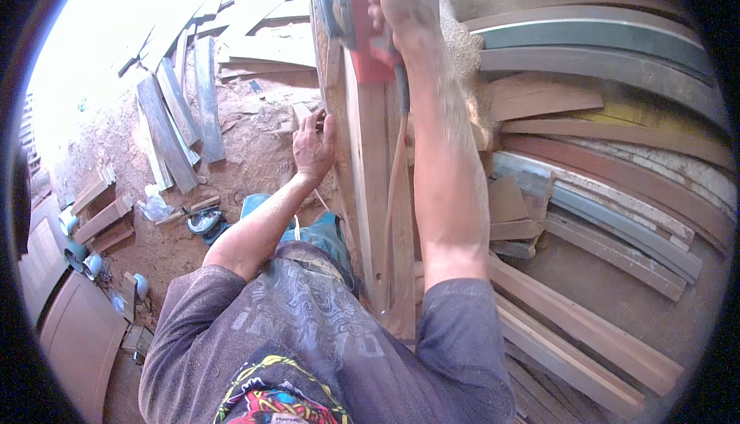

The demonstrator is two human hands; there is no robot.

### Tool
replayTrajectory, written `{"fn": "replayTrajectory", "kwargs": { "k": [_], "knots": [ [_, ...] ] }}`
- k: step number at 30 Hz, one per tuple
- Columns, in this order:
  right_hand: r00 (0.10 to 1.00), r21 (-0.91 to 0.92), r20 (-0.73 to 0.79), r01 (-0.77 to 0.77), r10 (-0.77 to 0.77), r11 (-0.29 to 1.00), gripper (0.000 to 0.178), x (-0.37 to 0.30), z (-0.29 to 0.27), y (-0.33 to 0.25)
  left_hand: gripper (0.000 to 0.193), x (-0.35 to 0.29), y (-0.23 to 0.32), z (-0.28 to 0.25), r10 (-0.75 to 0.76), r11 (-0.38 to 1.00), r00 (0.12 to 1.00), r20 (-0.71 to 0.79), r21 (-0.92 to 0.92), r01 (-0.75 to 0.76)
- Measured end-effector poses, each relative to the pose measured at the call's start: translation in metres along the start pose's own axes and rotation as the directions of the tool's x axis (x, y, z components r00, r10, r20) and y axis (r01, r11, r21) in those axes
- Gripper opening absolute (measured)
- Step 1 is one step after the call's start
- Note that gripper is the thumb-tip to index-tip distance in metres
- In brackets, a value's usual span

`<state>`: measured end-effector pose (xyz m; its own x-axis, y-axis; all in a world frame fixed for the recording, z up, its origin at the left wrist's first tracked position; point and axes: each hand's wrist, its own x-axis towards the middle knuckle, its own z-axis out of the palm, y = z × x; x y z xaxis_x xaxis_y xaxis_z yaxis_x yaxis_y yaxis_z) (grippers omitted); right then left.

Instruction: The person uses a handheld electric sander to smooth the surfaces of a wooden plank. They repeatedly flip the plank to sand different sides and edges, occasionally pausing to inspect the wood or adjust their grip.

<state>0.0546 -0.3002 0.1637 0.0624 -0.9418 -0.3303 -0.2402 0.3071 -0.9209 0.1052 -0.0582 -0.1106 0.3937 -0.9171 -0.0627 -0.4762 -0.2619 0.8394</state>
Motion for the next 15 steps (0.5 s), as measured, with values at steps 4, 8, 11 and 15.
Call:
{"fn": "replayTrajectory", "kwargs": {
  "k": [4, 8, 11, 15],
  "knots": [
    [0.999, 0.049, -0.020, 0.041, -0.040, 0.998, 0.057, -0.027, -0.009, 0.006, 0.048, 0.010, -0.004, 0.004, 0.009, 1.000, 1.000, -0.027, -0.015, -0.010],
    [0.990, 0.134, -0.069, 0.128, -0.120, 0.983, 0.080, -0.136, -0.040, 0.051, 0.057, 0.008, 0.002, 0.001, -0.045, 0.999, 0.999, 0.011, 0.000, 0.045],
    [0.988, 0.101, -0.113, 0.119, -0.107, 0.988, 0.087, -0.247, -0.073, 0.085, 0.062, 0.008, 0.005, -0.002, -0.090, 0.996, 0.995, 0.043, -0.013, 0.090],
    [0.957, 0.110, -0.256, -0.110, 0.135, 0.988, 0.088, -0.412, -0.118, 0.135, 0.067, 0.014, 0.001, -0.004, -0.079, 0.997, 0.995, 0.056, 0.008, 0.079]
  ]
}}
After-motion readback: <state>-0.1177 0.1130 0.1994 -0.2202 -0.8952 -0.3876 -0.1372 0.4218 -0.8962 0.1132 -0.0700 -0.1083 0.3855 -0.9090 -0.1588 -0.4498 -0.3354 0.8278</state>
